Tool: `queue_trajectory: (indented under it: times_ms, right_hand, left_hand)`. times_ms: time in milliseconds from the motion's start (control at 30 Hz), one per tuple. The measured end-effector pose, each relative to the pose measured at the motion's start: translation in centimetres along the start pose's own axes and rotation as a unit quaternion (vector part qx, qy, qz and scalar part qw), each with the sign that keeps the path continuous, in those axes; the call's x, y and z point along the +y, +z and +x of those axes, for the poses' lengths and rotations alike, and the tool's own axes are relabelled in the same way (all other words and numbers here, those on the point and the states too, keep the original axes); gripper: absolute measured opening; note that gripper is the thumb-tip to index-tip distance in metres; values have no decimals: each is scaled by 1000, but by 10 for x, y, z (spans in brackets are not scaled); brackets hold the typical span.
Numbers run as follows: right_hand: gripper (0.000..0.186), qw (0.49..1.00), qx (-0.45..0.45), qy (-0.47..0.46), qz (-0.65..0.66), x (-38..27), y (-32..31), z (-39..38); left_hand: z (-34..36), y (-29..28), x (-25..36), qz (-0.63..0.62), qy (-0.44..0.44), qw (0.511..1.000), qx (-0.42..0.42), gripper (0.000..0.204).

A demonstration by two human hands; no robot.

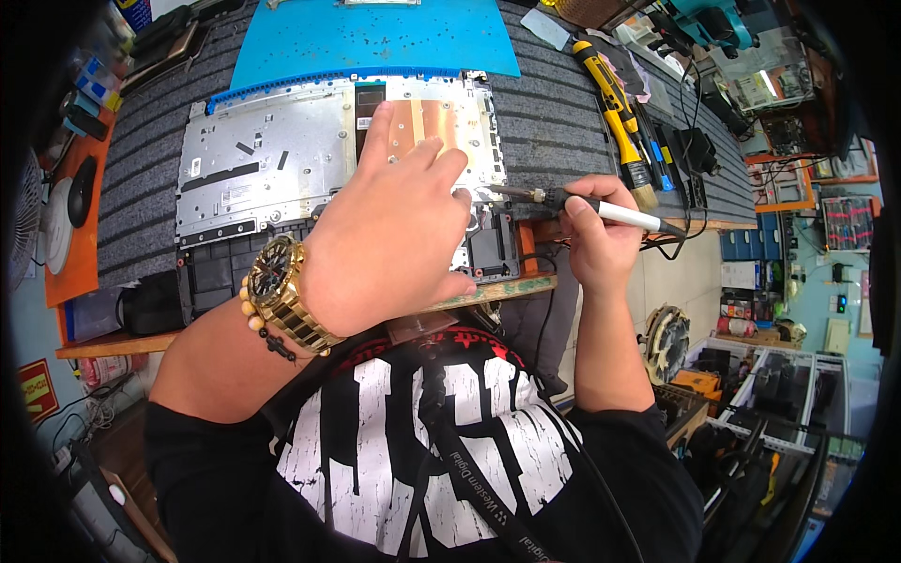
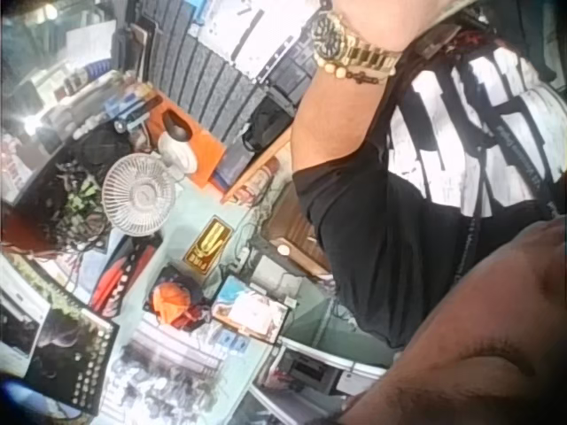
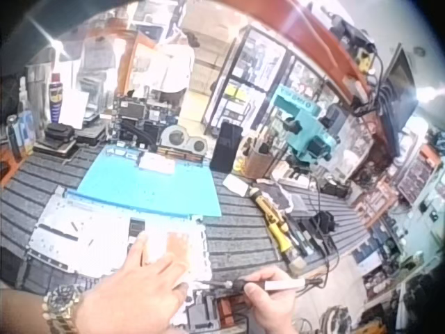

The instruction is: The person aligns a metal frame onto a laptop component, presses it down by hand, and uses a soldering iron to melt several plastic points along the edges to secure the parts together.

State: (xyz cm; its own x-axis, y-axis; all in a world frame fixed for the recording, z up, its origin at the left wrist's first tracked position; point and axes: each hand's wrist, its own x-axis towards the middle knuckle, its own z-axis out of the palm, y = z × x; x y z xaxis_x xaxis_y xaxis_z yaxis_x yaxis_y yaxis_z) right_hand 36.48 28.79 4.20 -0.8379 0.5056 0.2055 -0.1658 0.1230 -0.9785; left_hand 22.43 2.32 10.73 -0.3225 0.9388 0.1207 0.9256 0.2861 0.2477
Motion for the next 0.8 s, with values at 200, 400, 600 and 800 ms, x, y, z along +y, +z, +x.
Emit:
queue_trajectory:
  times_ms: [200,400,600,800]
  right_hand:
    - [14,1000,-13,-9,-12,1,-1,-1]
    - [14,1000,-14,-3,-25,0,0,-2]
    - [15,999,-10,-9,-50,-1,0,-3]
    - [15,996,-8,-38,-75,-2,2,-4]
  left_hand:
    - [1,1,0,3,2,1000,1,73]
    - [1,1,-1,0,2,1000,4,73]
    - [1,1,0,-1,1,1000,4,73]
    - [1,0,0,0,3,1000,8,73]
